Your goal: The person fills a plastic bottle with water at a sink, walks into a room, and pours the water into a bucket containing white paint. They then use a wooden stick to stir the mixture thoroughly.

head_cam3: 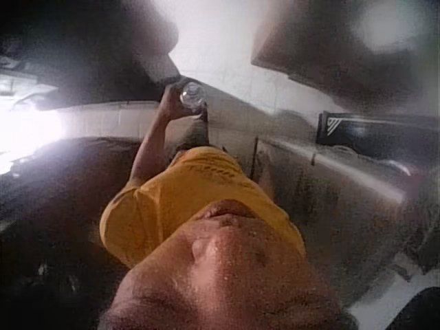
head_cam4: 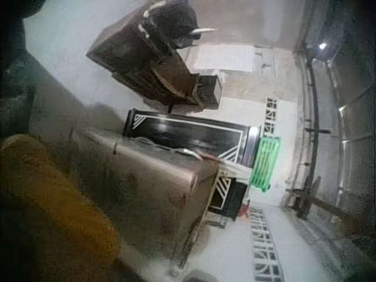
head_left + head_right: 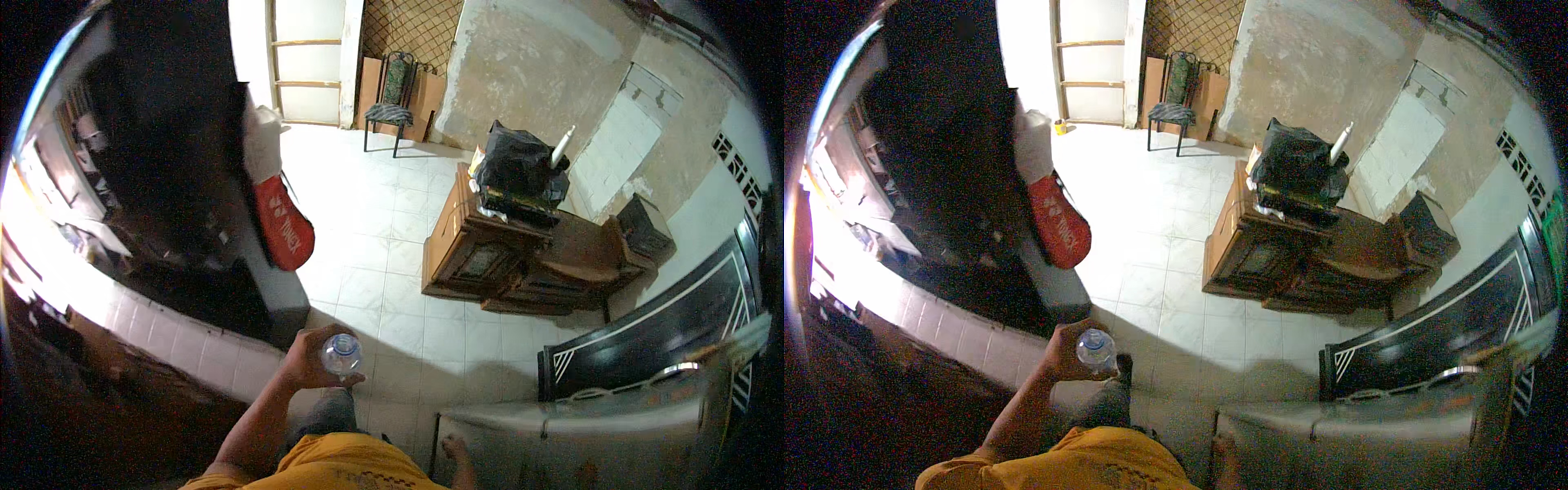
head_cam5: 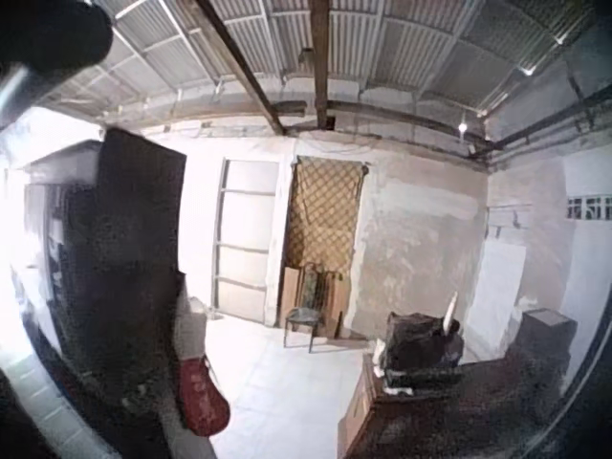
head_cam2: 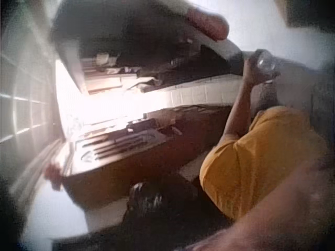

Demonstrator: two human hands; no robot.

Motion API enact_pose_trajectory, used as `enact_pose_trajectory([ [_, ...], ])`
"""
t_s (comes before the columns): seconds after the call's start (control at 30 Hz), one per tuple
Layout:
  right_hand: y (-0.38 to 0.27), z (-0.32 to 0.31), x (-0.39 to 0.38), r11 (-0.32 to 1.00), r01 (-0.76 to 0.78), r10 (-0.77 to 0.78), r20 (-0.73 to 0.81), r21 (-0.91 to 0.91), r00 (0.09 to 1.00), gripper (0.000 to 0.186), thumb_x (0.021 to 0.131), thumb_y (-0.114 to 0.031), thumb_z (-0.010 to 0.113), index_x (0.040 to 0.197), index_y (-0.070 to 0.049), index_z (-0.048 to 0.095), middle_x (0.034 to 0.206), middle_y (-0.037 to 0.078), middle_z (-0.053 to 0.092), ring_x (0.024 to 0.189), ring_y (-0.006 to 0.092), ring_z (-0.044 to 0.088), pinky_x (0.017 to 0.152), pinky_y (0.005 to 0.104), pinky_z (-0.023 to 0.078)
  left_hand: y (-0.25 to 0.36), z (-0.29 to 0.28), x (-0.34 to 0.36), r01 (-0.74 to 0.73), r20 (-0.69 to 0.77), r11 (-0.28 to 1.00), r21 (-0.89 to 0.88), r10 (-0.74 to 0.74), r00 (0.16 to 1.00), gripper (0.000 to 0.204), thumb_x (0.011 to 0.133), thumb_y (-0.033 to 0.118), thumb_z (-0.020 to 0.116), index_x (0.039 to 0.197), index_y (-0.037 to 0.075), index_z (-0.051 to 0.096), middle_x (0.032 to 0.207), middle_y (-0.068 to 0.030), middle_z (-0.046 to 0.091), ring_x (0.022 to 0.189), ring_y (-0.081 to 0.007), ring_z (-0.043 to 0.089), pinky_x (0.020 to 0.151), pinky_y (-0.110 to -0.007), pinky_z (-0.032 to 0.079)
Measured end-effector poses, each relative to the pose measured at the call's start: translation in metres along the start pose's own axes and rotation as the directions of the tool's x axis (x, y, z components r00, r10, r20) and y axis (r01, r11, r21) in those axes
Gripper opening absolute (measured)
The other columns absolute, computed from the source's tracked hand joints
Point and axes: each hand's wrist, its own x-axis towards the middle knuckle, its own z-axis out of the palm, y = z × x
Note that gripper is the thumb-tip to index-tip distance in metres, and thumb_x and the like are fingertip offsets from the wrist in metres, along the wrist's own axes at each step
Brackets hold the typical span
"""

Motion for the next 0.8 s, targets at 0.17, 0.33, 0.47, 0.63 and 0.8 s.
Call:
enact_pose_trajectory([
  [0.17, -0.127, -0.054, 0.123, 0.988, 0.036, -0.009, -0.184, 0.148, 0.983, 0.059, 0.105, -0.056, 0.054, 0.122, -0.001, 0.069, 0.098, 0.015, 0.069, 0.078, 0.027, 0.065, 0.07, 0.0475, 0.054, -0.067, -0.033, 0.143, -0.149, 0.026, 0.981, 0.12, 0.147, 0.989, 0.068, 0.068, 0.039, 0.099, 0.12, 0.007, 0.068, 0.107, -0.0099, 0.077, 0.098, -0.0243, 0.076, 0.089, -0.038, 0.061],
  [0.33, -0.199, -0.045, 0.191, 0.964, -0.137, 0.101, 0.161, 0.226, 0.982, 0.057, 0.105, -0.053, 0.054, 0.121, 0.0, 0.069, 0.095, 0.014, 0.069, 0.075, 0.0266, 0.065, 0.068, 0.0473, 0.054, -0.106, -0.068, 0.305, -0.212, 0.013, 0.971, -0.11, 0.214, 0.977, 0.066, 0.071, 0.037, 0.097, 0.12, 0.005, 0.065, 0.104, -0.0114, 0.077, 0.094, -0.0256, 0.077, 0.086, -0.038, 0.062],
  [0.47, -0.348, -0.007, 0.268, 0.978, -0.174, 0.191, 0.158, -0.117, 0.969, 0.049, 0.104, -0.045, 0.055, 0.117, 0.001, 0.069, 0.09, 0.014, 0.069, 0.07, 0.0265, 0.065, 0.062, 0.0465, 0.054, -0.131, -0.101, 0.428, -0.246, -0.02, 0.951, -0.186, 0.247, 0.969, 0.064, 0.071, 0.035, 0.097, 0.118, 0.005, 0.065, 0.108, -0.0139, 0.074, 0.098, -0.0277, 0.075, 0.085, -0.04, 0.06],
  [0.63, -0.545, 0.012, 0.374, 0.96, -0.064, 0.139, 0.265, -0.272, 0.954, 0.039, 0.102, -0.034, 0.057, 0.113, 0.002, 0.069, 0.084, 0.013, 0.069, 0.063, 0.0264, 0.064, 0.056, 0.0455, 0.053, -0.181, -0.148, 0.55, -0.169, -0.234, 0.964, -0.205, 0.119, 0.965, 0.066, 0.068, 0.031, 0.099, 0.119, 0.004, 0.066, 0.109, -0.013, 0.074, 0.103, -0.0272, 0.073, 0.09, -0.037, 0.057],
  [0.8, -0.699, -0.022, 0.509, 0.92, 0.03, 0.118, 0.349, -0.39, 0.93, 0.029, 0.1, -0.023, 0.059, 0.108, 0.003, 0.069, 0.077, 0.013, 0.069, 0.057, 0.0262, 0.064, 0.049, 0.0445, 0.053, -0.231, -0.191, 0.632, -0.003, -0.518, 0.998, -0.066, -0.032, 0.855, 0.064, 0.065, 0.029, 0.101, 0.116, 0.006, 0.068, 0.109, -0.0103, 0.075, 0.097, -0.0224, 0.075, 0.087, -0.034, 0.059],
])
